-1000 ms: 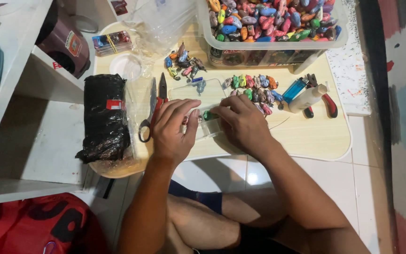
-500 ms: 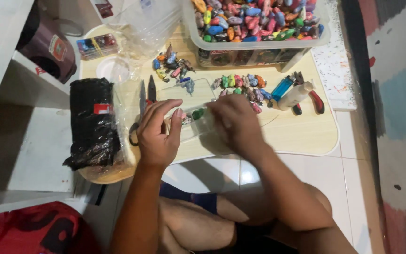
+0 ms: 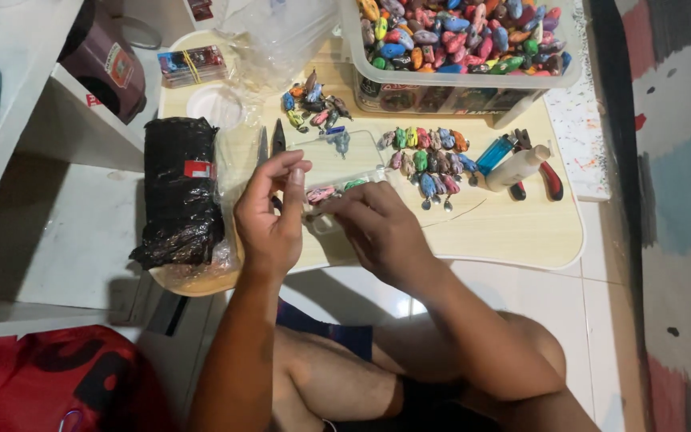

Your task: Assembling small fishing lures by applying glue and attaching components

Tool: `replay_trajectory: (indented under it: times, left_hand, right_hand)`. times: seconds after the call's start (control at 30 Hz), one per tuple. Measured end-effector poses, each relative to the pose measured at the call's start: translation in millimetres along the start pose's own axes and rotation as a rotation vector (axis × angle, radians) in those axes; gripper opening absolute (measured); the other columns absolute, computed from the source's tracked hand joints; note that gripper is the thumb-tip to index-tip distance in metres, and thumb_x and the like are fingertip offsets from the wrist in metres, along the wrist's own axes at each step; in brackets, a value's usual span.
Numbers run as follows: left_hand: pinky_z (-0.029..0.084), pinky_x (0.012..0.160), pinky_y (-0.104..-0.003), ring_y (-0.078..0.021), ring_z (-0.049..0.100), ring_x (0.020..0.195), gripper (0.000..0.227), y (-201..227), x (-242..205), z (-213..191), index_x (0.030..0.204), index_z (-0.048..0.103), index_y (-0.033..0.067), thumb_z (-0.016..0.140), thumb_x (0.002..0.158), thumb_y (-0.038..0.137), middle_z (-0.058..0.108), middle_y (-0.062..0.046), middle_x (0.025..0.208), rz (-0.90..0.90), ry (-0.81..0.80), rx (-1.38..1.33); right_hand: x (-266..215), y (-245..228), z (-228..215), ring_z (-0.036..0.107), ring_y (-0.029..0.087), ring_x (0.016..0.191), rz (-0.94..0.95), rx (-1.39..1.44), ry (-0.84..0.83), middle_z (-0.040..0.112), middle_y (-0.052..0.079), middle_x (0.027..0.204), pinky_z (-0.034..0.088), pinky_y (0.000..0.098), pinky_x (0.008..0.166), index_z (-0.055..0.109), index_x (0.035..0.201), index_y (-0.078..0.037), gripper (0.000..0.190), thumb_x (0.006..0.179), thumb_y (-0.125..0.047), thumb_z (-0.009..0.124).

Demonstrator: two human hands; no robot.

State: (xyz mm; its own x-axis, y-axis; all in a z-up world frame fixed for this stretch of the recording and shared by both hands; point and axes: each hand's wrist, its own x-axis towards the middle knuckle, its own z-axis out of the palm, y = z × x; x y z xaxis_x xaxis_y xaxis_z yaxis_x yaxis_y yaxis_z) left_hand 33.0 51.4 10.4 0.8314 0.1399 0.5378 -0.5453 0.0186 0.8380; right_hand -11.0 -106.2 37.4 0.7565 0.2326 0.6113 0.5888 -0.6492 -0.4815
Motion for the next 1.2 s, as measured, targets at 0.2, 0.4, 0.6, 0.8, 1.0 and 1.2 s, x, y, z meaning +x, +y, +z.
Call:
replay_trajectory:
  times: [0.2,0.4,0.6,0.8,1.0,1.2]
  left_hand:
    - [0.057,0.079,-0.033,-0.0184,0.069,0.084,0.02,1,3,-5,0.12,0.071,0.006,0.062,0.105,0.015,0.076,-0.013,0.1,-0.001,0.028,-0.013]
    - [0.058,0.079,-0.031,-0.0166,0.07,0.084,0.019,2,3,-7,0.118,0.072,0.0073,0.063,0.105,0.017,0.076,-0.011,0.1,0.014,0.038,-0.017]
    - [0.057,0.076,-0.032,-0.0191,0.069,0.082,0.018,4,3,-7,0.118,0.072,0.008,0.062,0.105,0.016,0.076,-0.011,0.099,0.058,0.016,0.017]
    - [0.058,0.074,-0.031,-0.0231,0.072,0.084,0.017,7,1,-4,0.116,0.073,0.0081,0.064,0.104,0.015,0.076,-0.01,0.098,0.111,-0.016,0.115]
    - [0.058,0.074,-0.033,-0.0252,0.072,0.084,0.018,-1,3,-1,0.116,0.074,0.0075,0.065,0.103,0.016,0.075,-0.009,0.097,0.252,-0.082,0.219]
    - [0.058,0.078,-0.037,-0.0265,0.072,0.083,0.016,-1,1,12,0.114,0.075,0.0059,0.068,0.1,0.012,0.075,-0.009,0.096,0.346,-0.123,0.272]
  right_hand:
    - [0,14,-3,0.068,0.036,0.089,0.0,0.01,-0.064,0.073,0.011,0.101,0.058,0.0436,0.081,0.076,0.107,-0.012,0.014,0.096,-0.006,0.069]
    - [4,15,-6,0.067,0.033,0.085,-0.086,-0.149,-0.1,0.074,0.01,0.098,0.057,0.0402,0.077,0.076,0.105,-0.011,0.014,0.095,-0.004,0.07]
    - [-3,27,11,0.063,0.028,0.082,-0.264,-0.389,-0.096,0.069,0.007,0.092,0.055,0.0361,0.072,0.074,0.097,-0.013,0.009,0.091,-0.007,0.07]
    - [7,19,8,0.064,0.027,0.079,-0.305,-0.356,-0.086,0.069,0.007,0.09,0.054,0.0332,0.075,0.072,0.091,-0.011,0.004,0.089,-0.008,0.074]
    - [-23,58,-12,0.063,0.04,0.09,-0.055,-0.225,-0.099,0.065,0.015,0.105,0.056,0.0498,0.08,0.073,0.102,-0.009,0.018,0.086,-0.017,0.075]
    - [-46,99,-63,0.063,0.033,0.085,0.093,-0.593,0.104,0.065,0.01,0.097,0.053,0.0417,0.079,0.078,0.104,-0.015,0.022,0.089,-0.031,0.082]
